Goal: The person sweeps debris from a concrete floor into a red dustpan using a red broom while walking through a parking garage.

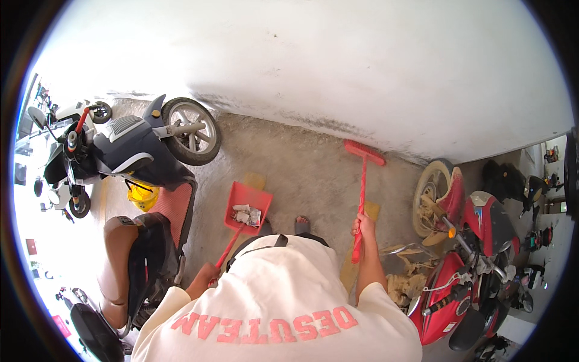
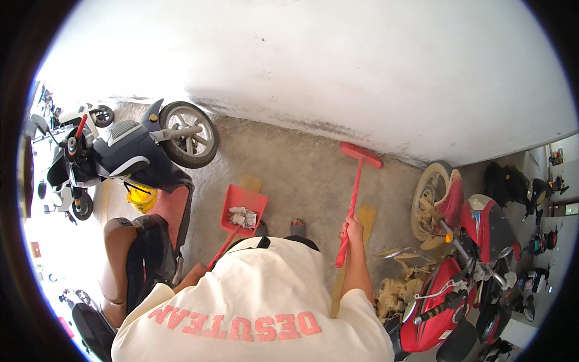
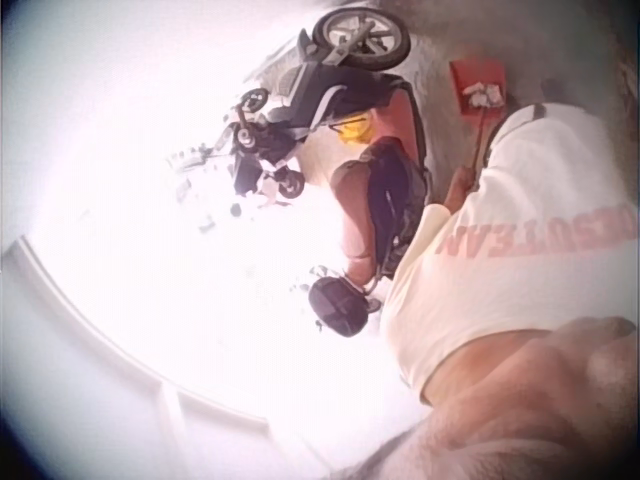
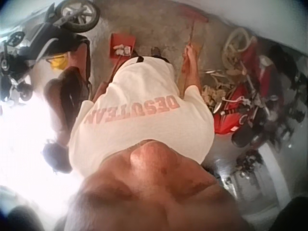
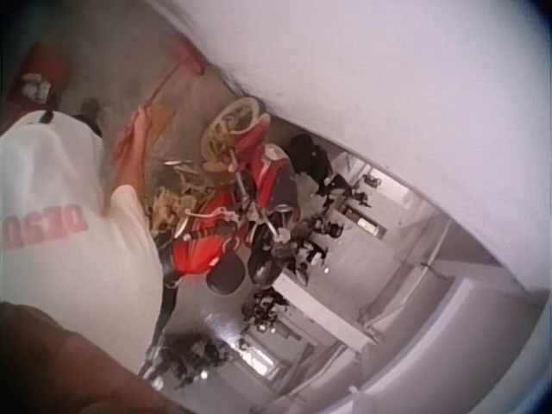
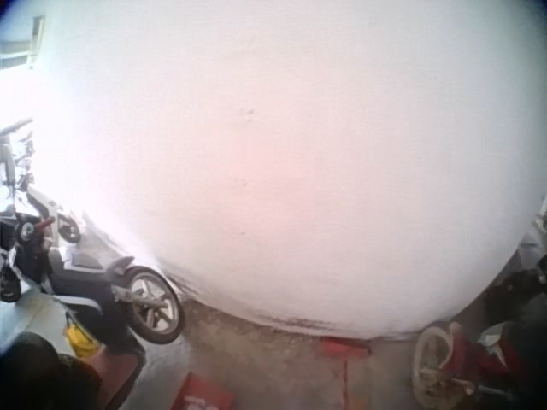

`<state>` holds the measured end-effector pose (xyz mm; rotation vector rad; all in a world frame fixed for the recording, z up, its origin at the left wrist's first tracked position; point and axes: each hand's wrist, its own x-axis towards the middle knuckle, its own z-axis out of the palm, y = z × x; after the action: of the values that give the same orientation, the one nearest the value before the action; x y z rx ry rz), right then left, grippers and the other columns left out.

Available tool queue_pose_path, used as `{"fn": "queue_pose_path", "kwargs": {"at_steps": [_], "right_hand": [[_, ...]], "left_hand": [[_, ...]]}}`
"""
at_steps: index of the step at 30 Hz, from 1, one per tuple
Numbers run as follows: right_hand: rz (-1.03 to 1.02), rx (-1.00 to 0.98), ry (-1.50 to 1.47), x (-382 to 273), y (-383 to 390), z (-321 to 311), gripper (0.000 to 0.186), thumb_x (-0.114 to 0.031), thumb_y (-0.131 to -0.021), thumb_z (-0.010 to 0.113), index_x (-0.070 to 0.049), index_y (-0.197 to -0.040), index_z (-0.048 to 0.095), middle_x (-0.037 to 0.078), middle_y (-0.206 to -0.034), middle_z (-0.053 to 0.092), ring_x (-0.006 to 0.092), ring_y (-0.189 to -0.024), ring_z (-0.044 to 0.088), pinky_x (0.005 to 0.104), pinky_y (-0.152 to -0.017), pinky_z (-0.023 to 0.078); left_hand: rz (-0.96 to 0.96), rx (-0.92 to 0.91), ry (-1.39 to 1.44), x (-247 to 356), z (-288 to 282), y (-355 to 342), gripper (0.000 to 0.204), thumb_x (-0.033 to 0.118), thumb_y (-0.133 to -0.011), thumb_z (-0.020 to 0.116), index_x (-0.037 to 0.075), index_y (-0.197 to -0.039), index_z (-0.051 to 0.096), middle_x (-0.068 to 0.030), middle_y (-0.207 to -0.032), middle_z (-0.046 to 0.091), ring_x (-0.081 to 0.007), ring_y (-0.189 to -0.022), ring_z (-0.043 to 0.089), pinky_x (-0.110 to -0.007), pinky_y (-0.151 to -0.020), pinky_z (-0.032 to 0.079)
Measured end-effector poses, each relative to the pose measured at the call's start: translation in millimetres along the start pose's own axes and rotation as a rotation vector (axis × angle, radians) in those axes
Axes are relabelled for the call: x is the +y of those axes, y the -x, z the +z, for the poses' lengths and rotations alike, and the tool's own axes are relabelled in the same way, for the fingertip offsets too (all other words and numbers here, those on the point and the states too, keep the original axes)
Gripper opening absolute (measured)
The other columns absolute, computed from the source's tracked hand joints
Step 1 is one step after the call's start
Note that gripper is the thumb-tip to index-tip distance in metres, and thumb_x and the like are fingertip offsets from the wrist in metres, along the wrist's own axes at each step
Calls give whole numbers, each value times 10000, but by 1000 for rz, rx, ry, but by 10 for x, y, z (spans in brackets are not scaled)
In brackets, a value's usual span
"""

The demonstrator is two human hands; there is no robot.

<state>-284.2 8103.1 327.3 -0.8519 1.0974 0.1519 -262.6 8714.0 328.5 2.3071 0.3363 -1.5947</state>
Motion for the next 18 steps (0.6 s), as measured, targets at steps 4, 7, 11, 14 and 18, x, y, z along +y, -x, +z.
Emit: {"fn": "queue_pose_path", "kwargs": {"at_steps": [4,7,11,14,18], "right_hand": [[39,-177,144,-110,66,-211,40,-203,-882,465,-203,-872,426,-25,-525,384,88,-377,372,278,-335,324],[109,-106,127,-338,410,-89,36,-202,-884,466,-202,-871,432,-24,-529,392,92,-376,372,276,-343,328],[134,2,32,-125,232,63,95,-208,-887,460,-234,-978,467,-29,-531,390,94,-374,372,280,-346,328],[155,-106,144,-204,59,122,63,-212,-891,449,-226,-951,461,-29,-528,387,97,-363,360,278,-334,314],[59,-250,288,-410,429,169,152,-193,-891,439,-232,-1032,484,-32,-525,378,99,-351,350,264,-320,303]], "left_hand": [[-123,33,21,486,-192,344,235,94,-767,484,-67,-651,611,-135,-555,574,-222,-449,558,-367,-416,431],[-185,61,63,388,-114,349,242,102,-767,480,-67,-655,612,-138,-559,577,-225,-453,563,-367,-419,433],[-149,58,84,348,-75,328,242,114,-771,482,-56,-666,618,-135,-560,579,-227,-452,565,-369,-417,437],[-181,46,119,471,-137,341,242,119,-775,484,-48,-659,616,-132,-554,576,-226,-448,561,-370,-414,437],[-294,-14,220,316,-52,267,243,126,-772,490,-52,-649,601,-133,-542,561,-233,-432,540,-371,-406,427]]}}
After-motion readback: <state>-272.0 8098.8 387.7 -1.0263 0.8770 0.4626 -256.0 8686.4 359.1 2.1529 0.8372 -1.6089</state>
